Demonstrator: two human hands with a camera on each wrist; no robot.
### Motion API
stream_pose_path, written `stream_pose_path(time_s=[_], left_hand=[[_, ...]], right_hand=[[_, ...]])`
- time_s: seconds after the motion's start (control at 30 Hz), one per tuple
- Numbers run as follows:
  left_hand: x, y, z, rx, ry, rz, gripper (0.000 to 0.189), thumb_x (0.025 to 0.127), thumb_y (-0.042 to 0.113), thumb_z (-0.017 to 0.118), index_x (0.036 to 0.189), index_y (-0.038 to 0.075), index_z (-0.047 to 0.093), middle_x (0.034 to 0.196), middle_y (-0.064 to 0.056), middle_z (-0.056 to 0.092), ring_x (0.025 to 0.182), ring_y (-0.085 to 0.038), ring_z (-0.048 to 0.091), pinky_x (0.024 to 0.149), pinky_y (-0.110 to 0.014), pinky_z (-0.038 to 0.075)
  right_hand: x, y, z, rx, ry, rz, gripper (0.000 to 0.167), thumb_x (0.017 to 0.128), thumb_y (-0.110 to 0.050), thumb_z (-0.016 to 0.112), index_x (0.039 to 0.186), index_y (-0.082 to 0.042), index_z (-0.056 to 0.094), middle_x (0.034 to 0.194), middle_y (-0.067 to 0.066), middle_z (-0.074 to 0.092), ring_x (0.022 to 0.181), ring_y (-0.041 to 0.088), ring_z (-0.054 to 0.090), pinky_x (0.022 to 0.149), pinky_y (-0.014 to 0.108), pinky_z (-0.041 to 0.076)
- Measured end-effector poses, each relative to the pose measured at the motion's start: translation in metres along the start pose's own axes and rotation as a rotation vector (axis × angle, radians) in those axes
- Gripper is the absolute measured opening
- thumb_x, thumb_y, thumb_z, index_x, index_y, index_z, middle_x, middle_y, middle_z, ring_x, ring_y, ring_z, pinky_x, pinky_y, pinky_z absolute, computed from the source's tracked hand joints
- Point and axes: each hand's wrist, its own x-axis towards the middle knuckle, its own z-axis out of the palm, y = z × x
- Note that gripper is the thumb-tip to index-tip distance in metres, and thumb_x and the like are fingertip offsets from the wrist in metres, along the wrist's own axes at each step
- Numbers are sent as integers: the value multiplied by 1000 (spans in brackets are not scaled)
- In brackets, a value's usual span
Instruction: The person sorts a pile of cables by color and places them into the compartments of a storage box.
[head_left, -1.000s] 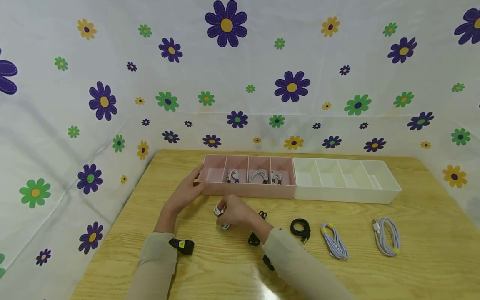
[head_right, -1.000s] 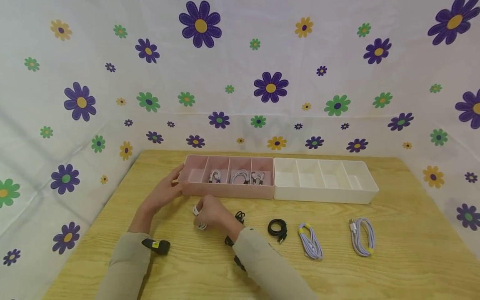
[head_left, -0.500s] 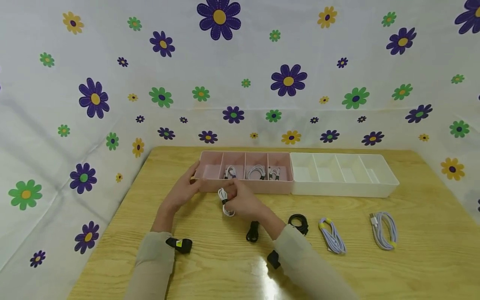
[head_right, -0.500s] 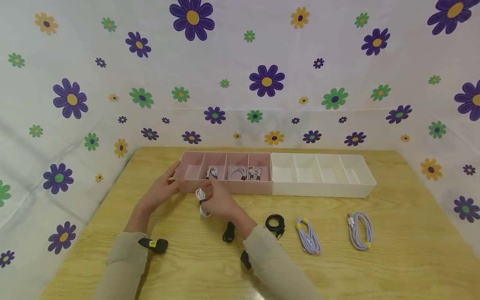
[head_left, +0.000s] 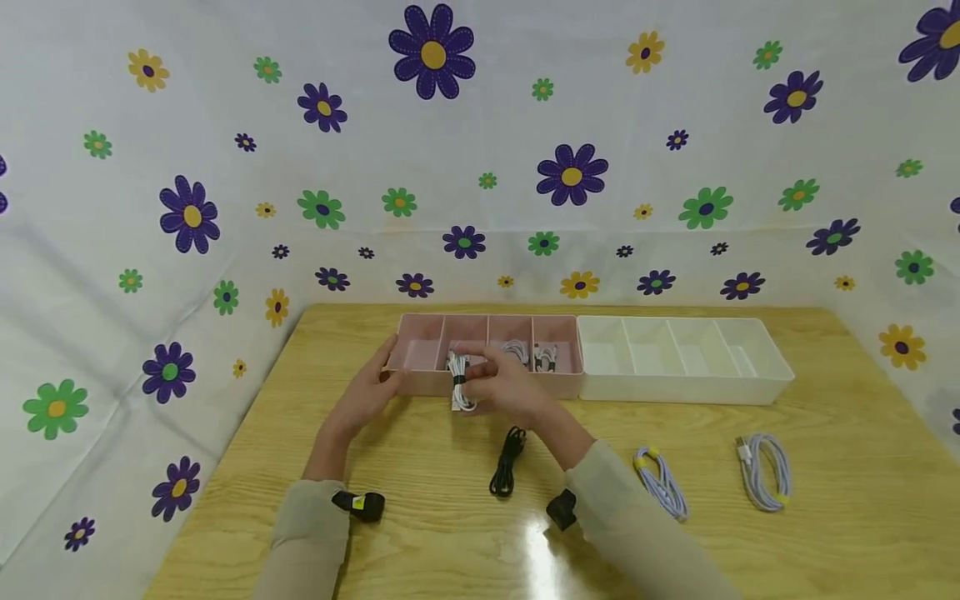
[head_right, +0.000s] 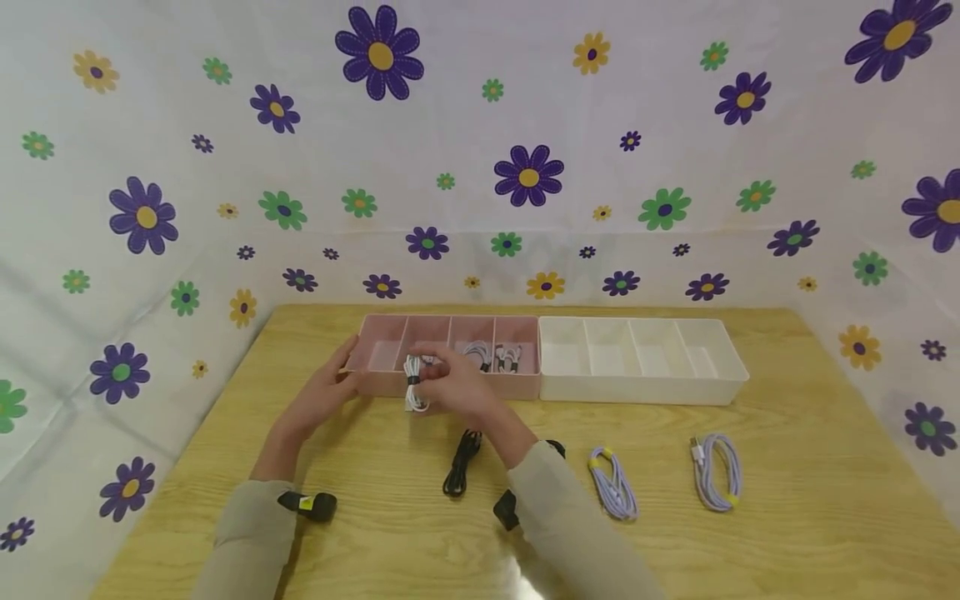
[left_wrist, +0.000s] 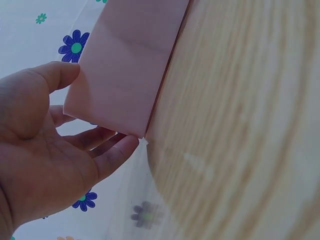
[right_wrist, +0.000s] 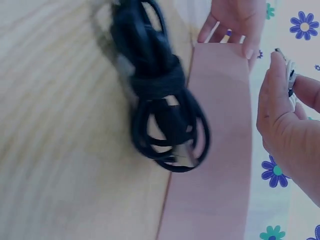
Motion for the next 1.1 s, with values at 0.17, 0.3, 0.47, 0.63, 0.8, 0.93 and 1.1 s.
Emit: stream_pose_path(time_s=[0.17, 0.3, 0.47, 0.63, 0.8, 0.93, 1.1], left_hand=[[0, -4, -4, -5, 12, -9, 68, 106, 21, 47, 161, 14, 6, 165, -18, 9, 142, -45, 31, 110, -57, 36], [0, -9, -8, -2, 13, 5, 69, 106, 22, 47, 161, 14, 7, 165, -19, 9, 143, -45, 29, 111, -57, 33], [-1, -12, -9, -2, 17, 4, 69, 106, 25, 48, 161, 15, 7, 165, -19, 12, 142, -45, 32, 109, -57, 37], [-3, -14, -6, -17, 17, -4, 69, 106, 24, 48, 161, 15, 7, 165, -19, 12, 141, -44, 33, 108, -56, 39], [-4, -14, -4, -34, 21, -6, 69, 106, 21, 48, 161, 15, 7, 165, -17, 10, 144, -43, 28, 110, -56, 35], [-4, -13, -3, -11, 32, -1, 69, 106, 23, 49, 161, 15, 9, 166, -16, 11, 147, -41, 24, 114, -55, 31], [2, -10, 2, 5, 42, 34, 66, 106, 20, 49, 160, 11, 13, 165, -16, 14, 148, -37, 21, 117, -53, 25]], right_hand=[[12, -10, 2, 18, 48, -17, 58, 94, 6, 58, 147, -14, 46, 104, 10, 51, 81, 18, 56, 79, 45, 58], [23, -16, 1, 143, 79, -13, 59, 95, 9, 55, 148, -15, 45, 105, 10, 52, 80, 18, 58, 71, 34, 59], [36, -19, -3, 358, 72, 17, 56, 99, 6, 47, 150, -16, 40, 115, 10, 47, 86, 17, 59, 79, 42, 59], [43, -22, -3, 454, 53, 55, 47, 106, -24, 46, 152, -19, 36, 144, 20, 38, 112, 25, 50, 91, 52, 53], [47, -23, 1, 516, -18, 61, 58, 105, -41, 45, 156, -19, 29, 161, 24, 16, 144, 41, 24, 102, 62, 40], [50, -24, 3, 561, -62, 50, 60, 106, -47, 38, 156, -18, 26, 163, 25, 10, 147, 46, 17, 105, 65, 36], [51, -28, 4, 620, -63, 36, 61, 105, -51, 36, 156, -18, 27, 163, 25, 9, 148, 47, 15, 104, 65, 35]])
